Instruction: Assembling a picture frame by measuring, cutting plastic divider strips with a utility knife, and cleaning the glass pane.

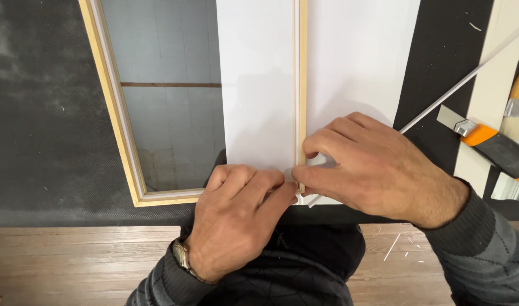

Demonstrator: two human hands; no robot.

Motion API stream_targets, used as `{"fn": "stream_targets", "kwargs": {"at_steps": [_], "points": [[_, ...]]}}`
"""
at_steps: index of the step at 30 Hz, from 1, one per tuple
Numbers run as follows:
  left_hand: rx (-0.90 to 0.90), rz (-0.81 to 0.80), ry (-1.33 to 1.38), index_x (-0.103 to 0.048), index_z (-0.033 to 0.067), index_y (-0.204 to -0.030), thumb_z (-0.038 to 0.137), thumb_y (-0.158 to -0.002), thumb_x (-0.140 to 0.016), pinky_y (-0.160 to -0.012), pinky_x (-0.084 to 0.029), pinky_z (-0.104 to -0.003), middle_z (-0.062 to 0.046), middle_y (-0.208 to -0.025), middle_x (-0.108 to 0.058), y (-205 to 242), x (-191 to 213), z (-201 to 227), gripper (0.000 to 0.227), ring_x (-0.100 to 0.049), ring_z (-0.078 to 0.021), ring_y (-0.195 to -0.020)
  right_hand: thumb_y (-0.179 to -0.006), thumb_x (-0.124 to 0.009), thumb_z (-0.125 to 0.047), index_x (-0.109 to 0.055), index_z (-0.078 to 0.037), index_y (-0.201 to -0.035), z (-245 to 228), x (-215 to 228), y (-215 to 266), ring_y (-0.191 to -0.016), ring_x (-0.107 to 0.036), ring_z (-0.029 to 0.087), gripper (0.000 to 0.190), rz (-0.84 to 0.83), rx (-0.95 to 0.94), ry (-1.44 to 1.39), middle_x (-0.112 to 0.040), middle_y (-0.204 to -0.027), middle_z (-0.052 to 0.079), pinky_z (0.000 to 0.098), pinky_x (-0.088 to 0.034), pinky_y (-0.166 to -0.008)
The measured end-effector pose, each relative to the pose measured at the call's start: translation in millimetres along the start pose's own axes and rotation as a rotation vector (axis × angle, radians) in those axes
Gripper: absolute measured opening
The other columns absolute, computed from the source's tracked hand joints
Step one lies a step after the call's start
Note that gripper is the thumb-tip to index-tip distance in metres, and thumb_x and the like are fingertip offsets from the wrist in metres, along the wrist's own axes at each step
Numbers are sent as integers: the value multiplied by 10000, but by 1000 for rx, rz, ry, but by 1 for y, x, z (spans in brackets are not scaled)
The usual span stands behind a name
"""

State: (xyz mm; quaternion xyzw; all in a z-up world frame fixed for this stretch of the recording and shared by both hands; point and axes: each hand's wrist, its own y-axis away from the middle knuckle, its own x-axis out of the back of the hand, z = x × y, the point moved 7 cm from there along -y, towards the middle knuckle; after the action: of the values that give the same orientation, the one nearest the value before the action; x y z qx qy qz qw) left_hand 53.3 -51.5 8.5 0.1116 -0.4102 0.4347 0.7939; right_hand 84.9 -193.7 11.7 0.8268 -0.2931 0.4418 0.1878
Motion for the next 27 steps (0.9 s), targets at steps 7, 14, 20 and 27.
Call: {"fn": "stream_targets", "kwargs": {"at_steps": [7,14,20,27], "points": [[59,-8,-23,-697,57,-1115,209,-938,-752,-828,-416,-367,-27,-1002,-567,-5,-2,6,240,-526,-214,-903,-862,-723,-225,-729,-181,-969,3,-3,2,-878,-621,204,115,5,-31,-14,-611,-964,10,369,-501,-814],[90,-13,-62,-682,30,-1093,226,-948,-751,-790,-403,-376,-44,-947,-521,-7,-7,6,254,-494,-223,-868,-857,-749,-271,-730,-172,-974,4,-3,4,-888,-617,206,155,34,-46,-40,-614,-995,6,376,-493,-816],[58,15,-82,-686,32,-1084,214,-956,-743,-798,-417,-380,-48,-971,-528,-3,-5,5,229,-500,-232,-883,-847,-770,-268,-719,-159,-965,1,0,3,-895,-618,216,168,50,-36,-52,-608,-1005,18,384,-491,-821],[-119,75,-168,-734,47,-1127,130,-941,-720,-832,-456,-364,-51,-1078,-588,6,-5,6,204,-564,-212,-931,-845,-776,-251,-719,-138,-993,2,-1,5,-906,-619,218,194,69,-22,-41,-605,-1023,21,384,-495,-830]]}}
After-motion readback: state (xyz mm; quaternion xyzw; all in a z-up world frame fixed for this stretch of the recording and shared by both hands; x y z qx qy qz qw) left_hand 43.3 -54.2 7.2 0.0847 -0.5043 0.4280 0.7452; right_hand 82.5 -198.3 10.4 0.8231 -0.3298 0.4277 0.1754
